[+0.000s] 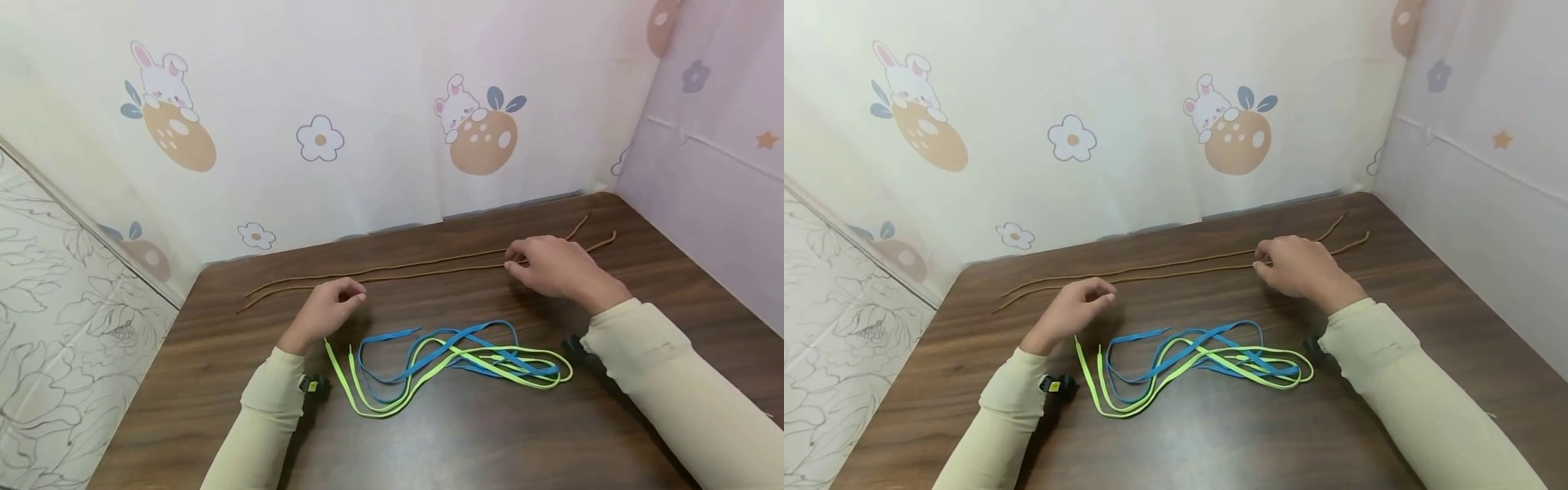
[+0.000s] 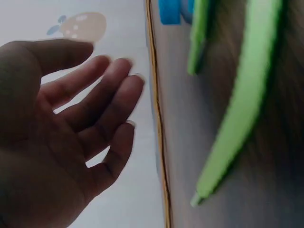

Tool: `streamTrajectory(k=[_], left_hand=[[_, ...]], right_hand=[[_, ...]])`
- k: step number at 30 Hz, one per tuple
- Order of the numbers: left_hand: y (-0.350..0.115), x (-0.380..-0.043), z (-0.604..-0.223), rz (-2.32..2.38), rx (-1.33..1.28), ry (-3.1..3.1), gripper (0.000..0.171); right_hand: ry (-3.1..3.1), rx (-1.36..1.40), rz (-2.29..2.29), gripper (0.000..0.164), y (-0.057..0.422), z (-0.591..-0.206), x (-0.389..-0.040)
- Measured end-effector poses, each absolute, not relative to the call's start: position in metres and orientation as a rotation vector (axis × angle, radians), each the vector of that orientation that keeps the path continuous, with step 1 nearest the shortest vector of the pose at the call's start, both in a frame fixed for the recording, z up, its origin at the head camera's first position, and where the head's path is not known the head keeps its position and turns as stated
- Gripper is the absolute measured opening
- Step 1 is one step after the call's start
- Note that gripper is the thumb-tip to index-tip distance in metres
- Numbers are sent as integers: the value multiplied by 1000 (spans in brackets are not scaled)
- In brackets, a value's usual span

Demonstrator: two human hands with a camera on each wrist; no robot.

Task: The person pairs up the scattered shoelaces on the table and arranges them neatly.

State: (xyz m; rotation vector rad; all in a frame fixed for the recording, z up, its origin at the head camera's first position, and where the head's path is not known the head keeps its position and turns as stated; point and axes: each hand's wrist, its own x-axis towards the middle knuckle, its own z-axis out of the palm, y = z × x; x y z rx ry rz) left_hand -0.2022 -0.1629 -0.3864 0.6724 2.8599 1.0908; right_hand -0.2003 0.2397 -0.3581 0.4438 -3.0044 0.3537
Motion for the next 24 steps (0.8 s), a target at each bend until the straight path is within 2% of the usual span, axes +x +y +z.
streamTrajectory(k=[8, 16, 24], left_hand=[[-144, -195, -383, 914, 754, 2784, 16], [-123, -185, -386, 807, 812, 2695, 20], [-112, -179, -388, 603, 859, 2738, 12]], right_hand=[[-3027, 500, 367, 27, 228, -362, -198], [-3028, 594, 360, 27, 223, -358, -195], [-3064, 666, 415, 28, 216, -353, -193]])
